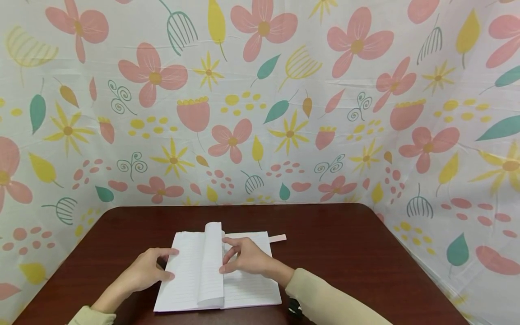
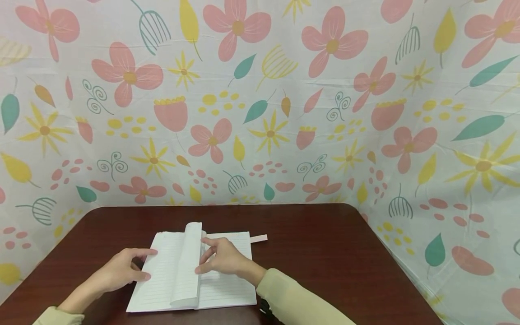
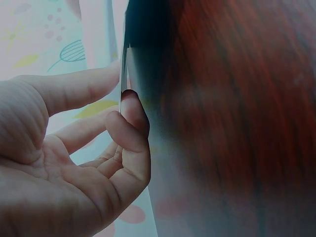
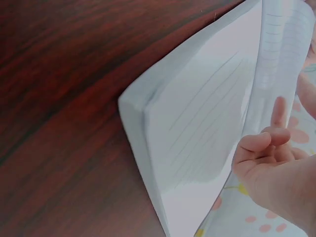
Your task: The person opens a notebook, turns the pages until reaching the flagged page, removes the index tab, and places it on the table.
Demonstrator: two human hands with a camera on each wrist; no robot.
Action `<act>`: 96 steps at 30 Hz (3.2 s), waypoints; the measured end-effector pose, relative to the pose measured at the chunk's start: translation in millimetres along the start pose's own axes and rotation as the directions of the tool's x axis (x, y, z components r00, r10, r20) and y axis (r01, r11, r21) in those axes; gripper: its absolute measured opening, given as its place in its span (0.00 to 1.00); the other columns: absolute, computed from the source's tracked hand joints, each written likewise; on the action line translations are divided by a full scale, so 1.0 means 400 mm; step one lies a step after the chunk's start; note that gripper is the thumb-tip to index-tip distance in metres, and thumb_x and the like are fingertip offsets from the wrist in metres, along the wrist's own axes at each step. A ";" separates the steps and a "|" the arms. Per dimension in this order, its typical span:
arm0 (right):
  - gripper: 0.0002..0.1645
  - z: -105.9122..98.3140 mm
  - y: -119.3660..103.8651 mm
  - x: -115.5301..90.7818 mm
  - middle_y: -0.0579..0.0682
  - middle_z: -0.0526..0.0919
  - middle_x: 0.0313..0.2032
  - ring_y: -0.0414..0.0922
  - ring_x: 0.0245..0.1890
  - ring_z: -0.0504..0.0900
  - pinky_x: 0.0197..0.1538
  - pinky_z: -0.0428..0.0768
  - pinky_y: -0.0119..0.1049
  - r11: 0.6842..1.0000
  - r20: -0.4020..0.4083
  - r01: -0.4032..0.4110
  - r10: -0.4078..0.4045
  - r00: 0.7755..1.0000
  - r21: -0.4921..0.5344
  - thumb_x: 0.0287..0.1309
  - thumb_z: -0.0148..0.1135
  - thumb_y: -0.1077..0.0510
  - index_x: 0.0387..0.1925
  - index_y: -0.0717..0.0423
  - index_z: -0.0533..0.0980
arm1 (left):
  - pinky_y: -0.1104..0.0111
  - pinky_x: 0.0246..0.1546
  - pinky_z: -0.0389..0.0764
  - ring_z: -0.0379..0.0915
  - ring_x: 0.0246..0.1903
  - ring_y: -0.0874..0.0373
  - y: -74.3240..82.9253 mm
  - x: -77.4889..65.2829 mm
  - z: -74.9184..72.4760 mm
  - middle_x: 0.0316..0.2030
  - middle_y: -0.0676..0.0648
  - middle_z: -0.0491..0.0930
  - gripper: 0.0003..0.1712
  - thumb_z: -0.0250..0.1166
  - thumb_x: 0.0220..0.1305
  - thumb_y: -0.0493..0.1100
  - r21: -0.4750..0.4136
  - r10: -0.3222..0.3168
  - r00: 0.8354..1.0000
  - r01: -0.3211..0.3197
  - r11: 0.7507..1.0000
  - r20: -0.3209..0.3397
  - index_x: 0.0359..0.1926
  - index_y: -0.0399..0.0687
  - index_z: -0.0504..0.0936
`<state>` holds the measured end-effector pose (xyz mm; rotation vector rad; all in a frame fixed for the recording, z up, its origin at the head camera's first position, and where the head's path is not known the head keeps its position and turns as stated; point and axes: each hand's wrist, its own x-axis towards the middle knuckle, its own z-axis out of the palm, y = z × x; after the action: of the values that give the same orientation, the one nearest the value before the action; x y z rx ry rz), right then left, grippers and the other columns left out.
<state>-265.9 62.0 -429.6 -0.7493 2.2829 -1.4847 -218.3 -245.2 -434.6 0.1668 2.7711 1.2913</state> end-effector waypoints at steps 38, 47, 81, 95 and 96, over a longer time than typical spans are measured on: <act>0.37 0.036 -0.019 0.008 0.43 0.85 0.59 0.42 0.44 0.77 0.52 0.75 0.36 0.985 0.025 -0.080 0.084 0.996 -0.153 0.53 0.84 0.52 0.64 0.53 0.82 | 0.62 0.24 0.80 0.75 0.26 0.53 0.006 -0.003 -0.003 0.42 0.38 0.81 0.20 0.63 0.74 0.35 -0.013 -0.010 1.000 0.010 1.000 0.001 0.62 0.28 0.81; 0.35 0.035 -0.021 0.005 0.46 0.85 0.59 0.40 0.32 0.78 0.43 0.77 0.33 0.989 0.025 -0.070 0.074 0.997 -0.128 0.53 0.83 0.57 0.64 0.53 0.83 | 0.61 0.30 0.83 0.81 0.27 0.54 0.010 -0.001 0.002 0.44 0.40 0.80 0.31 0.78 0.57 0.33 0.021 -0.017 1.000 0.017 1.000 -0.012 0.61 0.28 0.81; 0.35 -0.143 0.074 -0.158 0.48 0.83 0.40 0.35 0.19 0.67 0.29 0.71 0.31 0.911 0.012 0.112 -0.116 0.993 -0.396 0.54 0.81 0.55 0.63 0.60 0.81 | 0.62 0.32 0.83 0.81 0.27 0.54 0.005 0.000 0.008 0.44 0.39 0.78 0.36 0.80 0.49 0.26 0.029 -0.009 1.000 0.010 1.000 -0.029 0.62 0.30 0.81; 0.51 -0.225 0.119 -0.192 0.59 0.73 0.56 0.54 0.52 0.76 0.51 0.78 0.47 0.874 0.017 0.048 -0.045 0.999 -0.483 0.52 0.83 0.43 0.72 0.61 0.73 | 0.62 0.31 0.82 0.82 0.27 0.54 -0.001 0.000 0.011 0.44 0.40 0.77 0.36 0.80 0.50 0.26 0.019 -0.023 0.999 0.024 1.000 -0.025 0.63 0.30 0.81; 0.52 -0.227 0.122 -0.192 0.58 0.73 0.56 0.54 0.52 0.75 0.51 0.77 0.47 0.873 0.023 0.047 -0.041 0.999 -0.486 0.52 0.83 0.43 0.72 0.60 0.73 | 0.62 0.32 0.82 0.81 0.27 0.54 0.000 0.000 0.011 0.44 0.40 0.77 0.36 0.80 0.50 0.26 0.020 -0.023 0.999 0.024 1.000 -0.025 0.63 0.30 0.81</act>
<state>-263.2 190.2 -438.1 -0.9402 2.6796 -0.9077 -217.8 -241.9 -437.5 0.1199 2.7988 1.2683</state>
